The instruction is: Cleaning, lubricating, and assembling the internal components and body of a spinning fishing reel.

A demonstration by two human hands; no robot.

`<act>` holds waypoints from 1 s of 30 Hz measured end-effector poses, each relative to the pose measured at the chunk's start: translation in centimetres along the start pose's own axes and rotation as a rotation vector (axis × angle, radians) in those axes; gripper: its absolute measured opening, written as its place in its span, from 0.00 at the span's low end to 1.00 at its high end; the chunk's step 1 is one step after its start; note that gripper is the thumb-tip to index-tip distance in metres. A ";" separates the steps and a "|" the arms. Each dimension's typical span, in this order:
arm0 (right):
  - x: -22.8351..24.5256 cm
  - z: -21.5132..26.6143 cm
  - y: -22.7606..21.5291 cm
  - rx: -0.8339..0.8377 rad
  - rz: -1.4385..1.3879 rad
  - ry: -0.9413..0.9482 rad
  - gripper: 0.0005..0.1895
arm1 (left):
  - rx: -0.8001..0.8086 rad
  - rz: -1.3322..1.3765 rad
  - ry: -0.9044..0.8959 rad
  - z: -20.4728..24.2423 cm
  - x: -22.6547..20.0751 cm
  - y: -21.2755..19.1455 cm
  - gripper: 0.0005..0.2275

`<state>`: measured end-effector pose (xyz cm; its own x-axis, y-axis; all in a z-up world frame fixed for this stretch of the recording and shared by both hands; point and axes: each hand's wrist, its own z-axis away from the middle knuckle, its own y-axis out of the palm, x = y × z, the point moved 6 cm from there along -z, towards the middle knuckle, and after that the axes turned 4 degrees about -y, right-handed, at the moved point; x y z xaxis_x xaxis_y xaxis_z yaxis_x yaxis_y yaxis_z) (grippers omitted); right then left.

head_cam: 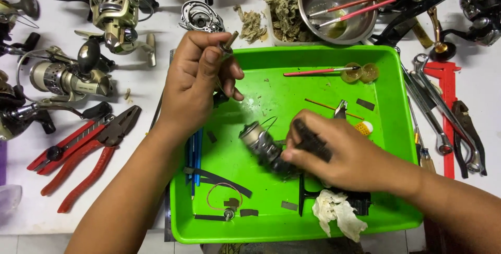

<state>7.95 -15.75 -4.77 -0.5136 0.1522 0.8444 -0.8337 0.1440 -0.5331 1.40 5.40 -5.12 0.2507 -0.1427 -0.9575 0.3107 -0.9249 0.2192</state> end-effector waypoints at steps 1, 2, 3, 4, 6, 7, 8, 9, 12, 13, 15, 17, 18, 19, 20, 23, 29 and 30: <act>0.1 0.1 0.4 -0.001 0.000 0.002 0.11 | 0.001 0.001 -0.001 0.2 0.1 0.0 0.15; 0.5 0.0 1.0 0.041 0.025 -0.055 0.10 | 0.001 0.003 -0.015 0.1 0.2 0.0 0.14; 0.9 -0.1 1.6 0.083 0.051 -0.111 0.10 | 0.001 0.005 -0.028 0.0 0.3 0.0 0.13; 1.0 0.0 1.7 0.083 0.048 -0.108 0.10 | 0.001 0.007 -0.031 0.1 0.3 0.1 0.13; 1.5 -0.1 2.4 0.159 0.058 -0.134 0.13 | -0.003 0.007 -0.036 0.1 0.3 0.2 0.11; 1.6 0.1 2.5 0.158 0.061 -0.134 0.13 | -0.003 0.008 -0.033 0.1 0.4 0.2 0.11; 1.6 0.3 2.8 0.186 0.088 -0.122 0.14 | -0.008 0.009 -0.047 0.1 0.5 0.1 0.10; 1.7 0.5 3.1 0.214 0.115 -0.111 0.15 | -0.013 0.011 -0.061 0.2 0.7 0.1 0.10; 1.4 1.6 3.9 0.296 0.084 -0.042 0.15 | -0.011 0.010 -0.089 -0.1 0.7 0.3 0.07; 2.0 1.6 3.6 0.294 0.084 -0.040 0.15 | -0.008 0.010 -0.089 -0.3 0.5 0.5 0.07; 2.5 2.0 3.6 0.400 0.063 0.094 0.26 | 0.017 -0.001 -0.078 -0.9 0.1 1.1 0.08; 2.3 2.3 3.1 0.379 0.025 0.094 0.32 | 0.014 -0.064 -0.140 -1.9 -0.6 1.8 0.08; 2.3 2.5 2.8 0.363 -0.010 0.089 0.37 | 0.005 -0.129 -0.199 -2.3 -0.8 2.1 0.08; 2.2 2.8 1.9 0.361 -0.013 0.094 0.37 | 0.009 -0.126 -0.203 -2.7 -0.9 2.5 0.08; 2.5 2.9 0.4 0.264 0.053 0.029 0.30 | 0.006 -0.125 -0.212 -3.3 -1.0 2.8 0.07; 2.7 4.3 -4.0 0.043 0.234 -0.025 0.20 | 0.028 -0.069 -0.208 -4.6 -1.4 4.0 0.06; -1.1 8.9 -6.5 -0.025 0.542 -0.011 0.14 | 0.174 -0.025 -0.147 -4.9 -2.1 6.6 0.08; -2.9 9.9 -5.6 0.069 0.564 0.072 0.18 | 0.234 -0.075 -0.113 -4.6 -2.2 7.1 0.09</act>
<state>12.13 -26.67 -3.72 -0.8698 0.2541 0.4229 -0.4469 -0.0424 -0.8936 7.24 0.73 -0.64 0.1267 -0.0970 -0.9872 0.1009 -0.9888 0.1101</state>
